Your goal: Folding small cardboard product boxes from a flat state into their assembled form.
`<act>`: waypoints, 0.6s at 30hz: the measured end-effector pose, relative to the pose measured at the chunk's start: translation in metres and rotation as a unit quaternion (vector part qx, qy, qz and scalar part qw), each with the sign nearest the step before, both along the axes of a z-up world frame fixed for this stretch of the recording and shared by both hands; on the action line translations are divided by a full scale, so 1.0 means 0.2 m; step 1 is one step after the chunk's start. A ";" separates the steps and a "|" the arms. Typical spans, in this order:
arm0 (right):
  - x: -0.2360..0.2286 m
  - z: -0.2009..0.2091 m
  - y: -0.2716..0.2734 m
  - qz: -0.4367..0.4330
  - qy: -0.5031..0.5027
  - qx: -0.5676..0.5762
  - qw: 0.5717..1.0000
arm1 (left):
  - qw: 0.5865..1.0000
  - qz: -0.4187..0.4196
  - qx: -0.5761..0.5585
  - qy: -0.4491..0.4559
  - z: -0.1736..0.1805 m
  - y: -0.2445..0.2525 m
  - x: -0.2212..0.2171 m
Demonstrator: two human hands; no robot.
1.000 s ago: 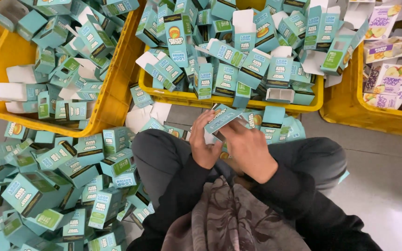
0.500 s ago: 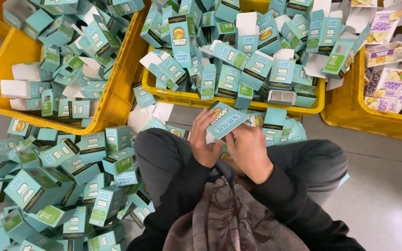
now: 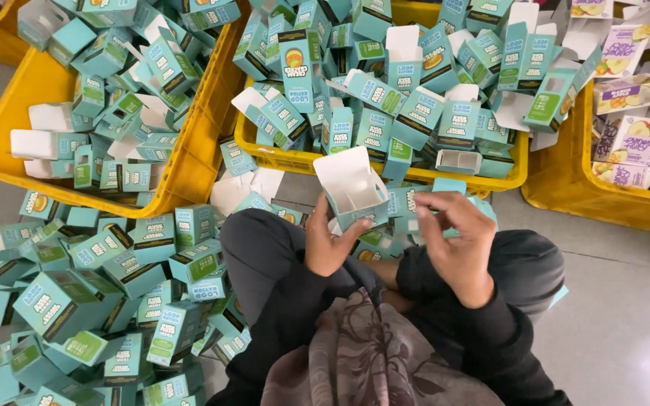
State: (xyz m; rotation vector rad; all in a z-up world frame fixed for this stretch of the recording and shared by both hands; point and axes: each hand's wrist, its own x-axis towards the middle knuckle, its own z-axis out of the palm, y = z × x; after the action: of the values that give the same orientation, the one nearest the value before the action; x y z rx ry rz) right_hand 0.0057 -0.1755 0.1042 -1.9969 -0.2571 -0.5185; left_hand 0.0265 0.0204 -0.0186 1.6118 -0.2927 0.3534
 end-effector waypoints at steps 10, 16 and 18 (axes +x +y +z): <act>0.07 -0.40 -0.03 0.152 0.100 0.128 0.975 | 0.990 -0.079 -0.060 0.098 0.05 -0.05 -0.04; 0.08 -0.40 -0.07 0.212 0.089 0.184 0.956 | 0.993 -0.103 -0.050 0.029 0.18 -0.06 -0.09; 0.06 -0.31 -0.08 0.234 0.052 0.164 0.957 | 0.993 -0.116 -0.027 0.018 0.22 -0.05 -0.11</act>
State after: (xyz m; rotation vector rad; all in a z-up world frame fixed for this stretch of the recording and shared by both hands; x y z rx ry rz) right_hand 0.0186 -0.1914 0.0421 -1.5635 -0.5271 -0.1388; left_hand 0.0046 0.0109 0.0245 1.5118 -0.4350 0.1526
